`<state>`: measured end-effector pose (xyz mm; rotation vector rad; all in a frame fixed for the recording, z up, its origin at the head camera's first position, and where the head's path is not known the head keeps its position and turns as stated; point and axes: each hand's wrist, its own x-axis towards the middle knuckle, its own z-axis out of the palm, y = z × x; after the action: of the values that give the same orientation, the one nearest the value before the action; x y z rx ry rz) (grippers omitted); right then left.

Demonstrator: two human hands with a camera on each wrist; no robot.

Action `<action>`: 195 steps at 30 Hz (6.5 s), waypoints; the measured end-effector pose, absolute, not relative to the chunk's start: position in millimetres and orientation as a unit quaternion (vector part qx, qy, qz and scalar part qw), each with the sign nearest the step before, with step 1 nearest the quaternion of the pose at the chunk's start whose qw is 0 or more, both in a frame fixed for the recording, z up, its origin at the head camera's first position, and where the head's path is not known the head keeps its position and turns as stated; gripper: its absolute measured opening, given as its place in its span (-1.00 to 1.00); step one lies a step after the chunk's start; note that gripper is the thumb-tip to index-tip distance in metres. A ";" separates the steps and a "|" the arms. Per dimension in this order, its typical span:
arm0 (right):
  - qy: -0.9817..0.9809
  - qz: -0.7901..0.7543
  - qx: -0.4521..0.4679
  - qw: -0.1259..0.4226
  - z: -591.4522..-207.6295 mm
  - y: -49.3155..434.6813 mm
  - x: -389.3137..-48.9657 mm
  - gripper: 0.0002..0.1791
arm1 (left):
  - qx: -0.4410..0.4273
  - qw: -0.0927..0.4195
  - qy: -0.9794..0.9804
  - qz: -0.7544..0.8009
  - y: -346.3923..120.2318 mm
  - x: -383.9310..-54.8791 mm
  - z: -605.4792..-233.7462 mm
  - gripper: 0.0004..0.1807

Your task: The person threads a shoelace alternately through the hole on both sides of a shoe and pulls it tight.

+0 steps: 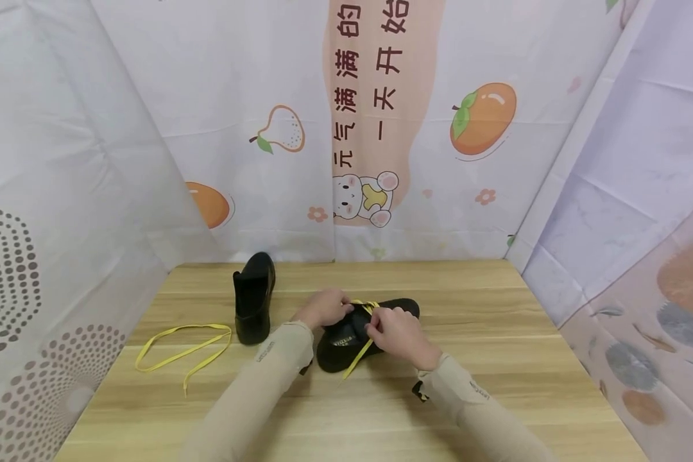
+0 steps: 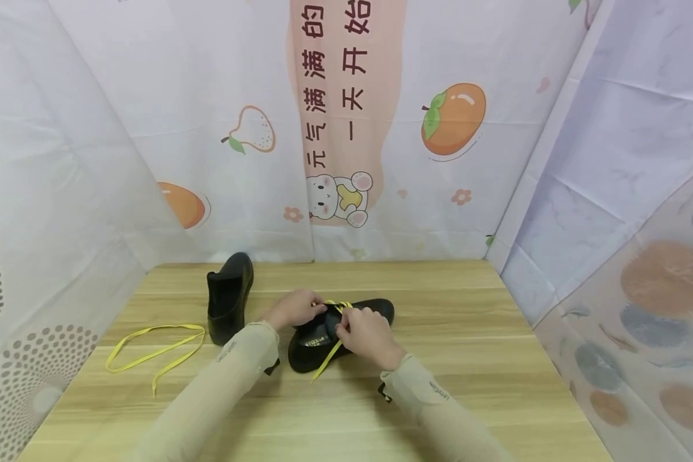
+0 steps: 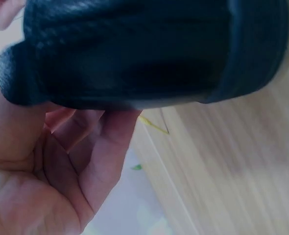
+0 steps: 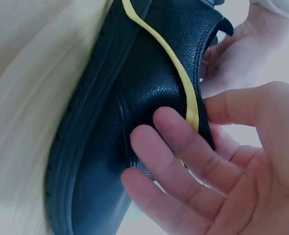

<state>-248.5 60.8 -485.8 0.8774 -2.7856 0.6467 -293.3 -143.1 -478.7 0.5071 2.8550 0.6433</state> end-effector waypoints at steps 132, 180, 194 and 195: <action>-0.951 0.201 0.215 0.096 -421.7 145.9 -326.2 -0.69 | 0.143 -0.112 0.940 0.288 -179.1 -267.5 -461.7 -0.73; -0.880 -0.009 0.467 0.088 -492.6 -170.9 -286.9 -0.75 | -0.117 0.070 0.830 0.541 -348.3 -246.9 -484.2 -0.42; -0.880 -0.006 0.461 0.117 -496.0 -167.5 -281.6 -0.77 | -0.111 0.043 0.843 0.525 -346.6 -247.2 -492.5 -0.45; -0.880 -0.006 0.460 0.120 -496.8 -167.0 -281.0 -0.77 | -0.108 0.039 0.844 0.524 -345.9 -247.0 -493.2 -0.47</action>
<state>-281.0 -167.0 -496.8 1.3437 -2.5713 -0.0172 -247.0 -345.9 -493.2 -0.3323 2.5874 1.6071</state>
